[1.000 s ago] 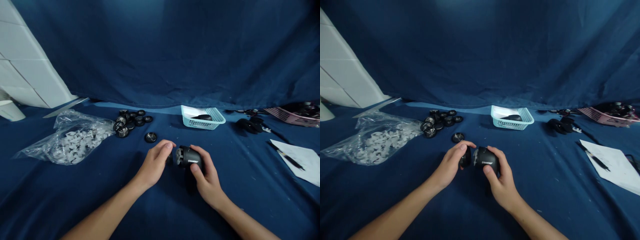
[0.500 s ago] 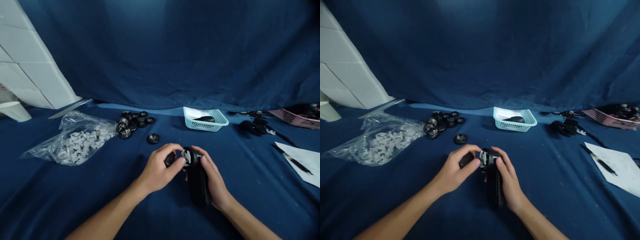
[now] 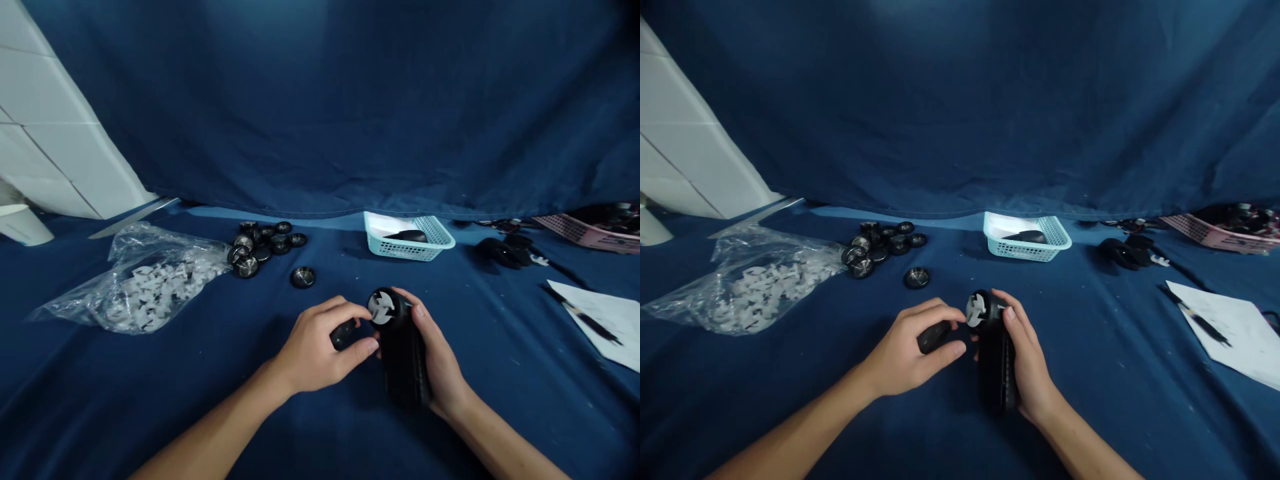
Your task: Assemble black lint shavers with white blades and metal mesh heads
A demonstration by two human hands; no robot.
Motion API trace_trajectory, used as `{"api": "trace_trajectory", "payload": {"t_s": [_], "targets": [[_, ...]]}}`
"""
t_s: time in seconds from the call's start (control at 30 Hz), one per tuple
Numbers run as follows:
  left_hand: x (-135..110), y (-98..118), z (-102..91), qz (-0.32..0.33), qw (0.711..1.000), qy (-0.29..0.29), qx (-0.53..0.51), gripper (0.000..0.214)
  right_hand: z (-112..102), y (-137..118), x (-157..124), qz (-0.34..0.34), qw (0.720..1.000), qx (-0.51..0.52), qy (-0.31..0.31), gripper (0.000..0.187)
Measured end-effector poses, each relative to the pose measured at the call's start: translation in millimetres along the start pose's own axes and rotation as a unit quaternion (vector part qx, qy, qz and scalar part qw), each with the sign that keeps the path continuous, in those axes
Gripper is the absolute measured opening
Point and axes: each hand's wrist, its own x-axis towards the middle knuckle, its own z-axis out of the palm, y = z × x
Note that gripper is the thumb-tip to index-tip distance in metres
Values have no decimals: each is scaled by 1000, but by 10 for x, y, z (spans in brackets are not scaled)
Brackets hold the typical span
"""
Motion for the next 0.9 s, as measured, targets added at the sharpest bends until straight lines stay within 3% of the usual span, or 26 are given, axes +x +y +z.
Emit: {"api": "trace_trajectory", "payload": {"t_s": [0.23,0.43,0.57,0.7,0.77,0.9], "targets": [[-24,4,26,32,999,-10,-18,23,-19,11,0,8,1000,21,-15,46],[-16,7,36,16,1000,2,-27,26,-7,-4,-27,18,999,24,-21,43],[-21,-5,37,49,998,4,-28,26,-4,0,-34,15,999,21,-23,43],[-19,-26,26,81,992,95,1,20,3,15,-38,23,999,-20,-28,50],[-13,-33,15,78,989,124,27,27,11,18,-44,26,998,-47,-25,50],[-5,-38,-6,39,996,64,49,45,28,9,-61,17,996,-83,-22,46]]}}
